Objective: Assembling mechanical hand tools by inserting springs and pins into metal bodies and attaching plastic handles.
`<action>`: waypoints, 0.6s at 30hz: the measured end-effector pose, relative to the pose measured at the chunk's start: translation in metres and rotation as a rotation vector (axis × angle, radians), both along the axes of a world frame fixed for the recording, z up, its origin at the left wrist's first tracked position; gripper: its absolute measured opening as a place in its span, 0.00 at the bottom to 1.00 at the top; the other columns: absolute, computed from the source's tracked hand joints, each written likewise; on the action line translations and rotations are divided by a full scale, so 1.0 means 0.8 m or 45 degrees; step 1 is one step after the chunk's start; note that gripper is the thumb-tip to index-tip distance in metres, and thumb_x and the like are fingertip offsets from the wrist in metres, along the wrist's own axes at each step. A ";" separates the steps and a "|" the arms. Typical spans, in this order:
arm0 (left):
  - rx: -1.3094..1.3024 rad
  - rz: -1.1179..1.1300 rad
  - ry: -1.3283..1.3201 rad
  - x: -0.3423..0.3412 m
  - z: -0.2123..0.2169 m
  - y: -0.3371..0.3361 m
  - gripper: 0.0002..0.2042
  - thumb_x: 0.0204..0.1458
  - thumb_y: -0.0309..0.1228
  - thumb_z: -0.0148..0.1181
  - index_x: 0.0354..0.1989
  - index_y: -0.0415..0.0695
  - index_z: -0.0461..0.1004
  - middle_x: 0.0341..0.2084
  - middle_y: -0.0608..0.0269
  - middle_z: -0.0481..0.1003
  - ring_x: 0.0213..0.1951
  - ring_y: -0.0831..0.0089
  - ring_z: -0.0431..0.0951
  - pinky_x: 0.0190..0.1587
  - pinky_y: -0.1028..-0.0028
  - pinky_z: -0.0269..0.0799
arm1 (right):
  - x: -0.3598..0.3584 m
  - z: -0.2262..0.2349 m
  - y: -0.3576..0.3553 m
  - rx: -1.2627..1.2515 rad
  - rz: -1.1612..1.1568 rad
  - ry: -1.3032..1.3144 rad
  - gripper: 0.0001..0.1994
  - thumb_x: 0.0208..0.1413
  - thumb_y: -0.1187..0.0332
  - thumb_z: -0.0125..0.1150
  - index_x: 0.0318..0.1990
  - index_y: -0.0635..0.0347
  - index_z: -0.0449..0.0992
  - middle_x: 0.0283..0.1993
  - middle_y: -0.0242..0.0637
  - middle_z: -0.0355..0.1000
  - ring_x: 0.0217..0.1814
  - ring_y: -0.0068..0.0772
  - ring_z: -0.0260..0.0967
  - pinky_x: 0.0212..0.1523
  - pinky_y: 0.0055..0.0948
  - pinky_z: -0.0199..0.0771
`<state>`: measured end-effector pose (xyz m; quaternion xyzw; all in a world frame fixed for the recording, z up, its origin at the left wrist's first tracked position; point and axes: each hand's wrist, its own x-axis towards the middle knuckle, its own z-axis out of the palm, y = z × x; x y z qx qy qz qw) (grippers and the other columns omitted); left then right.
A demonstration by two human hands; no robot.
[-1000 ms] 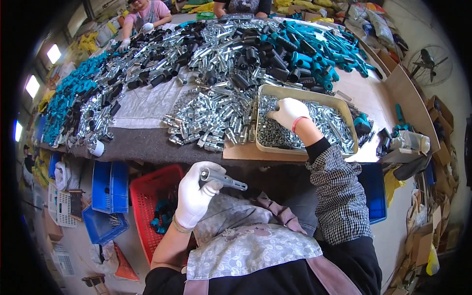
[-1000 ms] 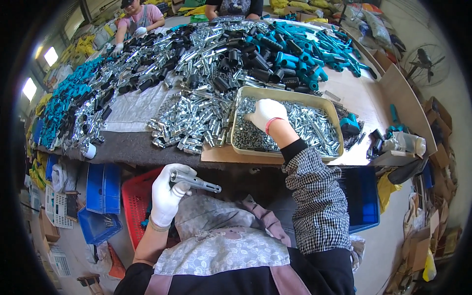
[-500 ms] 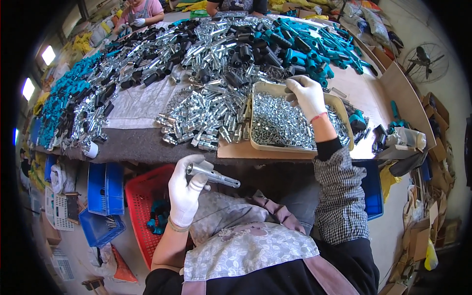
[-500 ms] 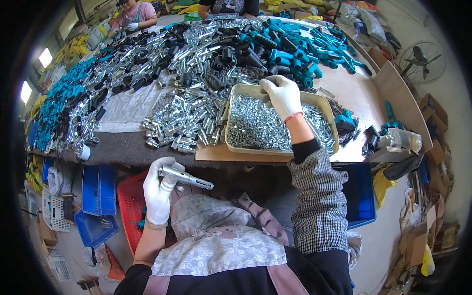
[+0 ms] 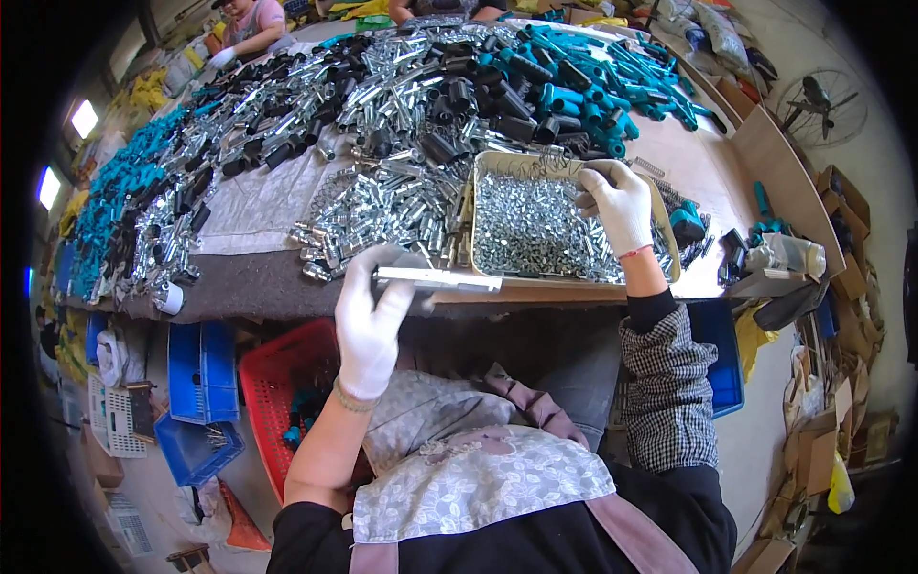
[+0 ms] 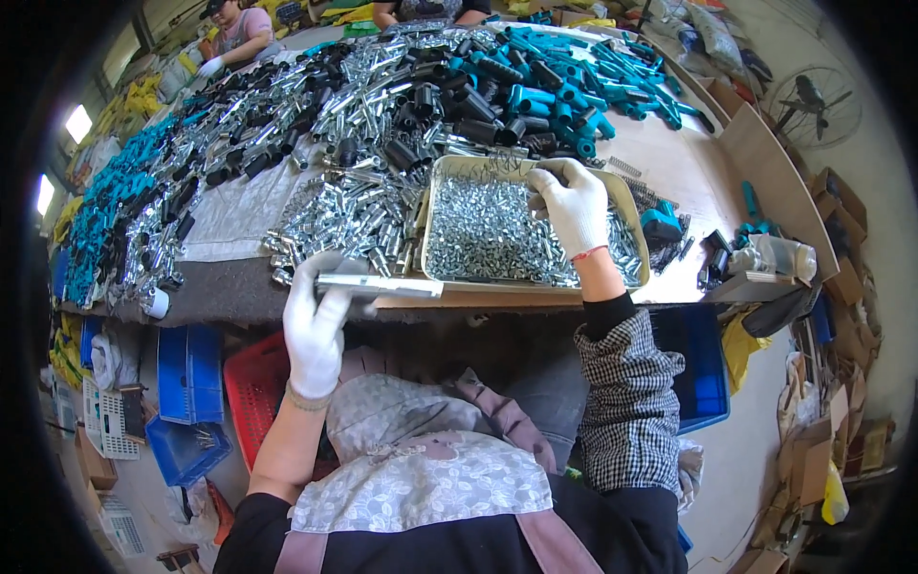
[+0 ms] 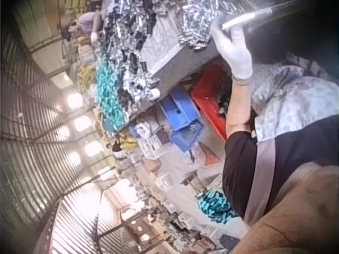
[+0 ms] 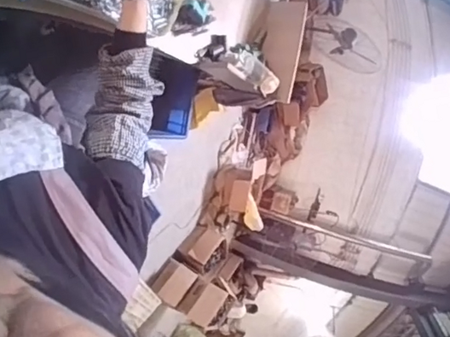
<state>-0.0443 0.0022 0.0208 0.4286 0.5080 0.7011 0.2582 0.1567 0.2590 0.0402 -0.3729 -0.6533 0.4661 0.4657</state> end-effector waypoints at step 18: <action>0.169 0.170 1.688 0.040 0.063 0.151 0.42 0.40 0.35 0.74 0.66 0.46 0.60 0.53 0.54 0.71 0.56 0.54 0.69 0.59 0.57 0.64 | 0.029 -0.005 -0.062 -0.395 0.237 0.546 0.13 0.62 0.67 0.61 0.47 0.68 0.74 0.34 0.41 0.76 0.26 0.26 0.75 0.23 0.22 0.78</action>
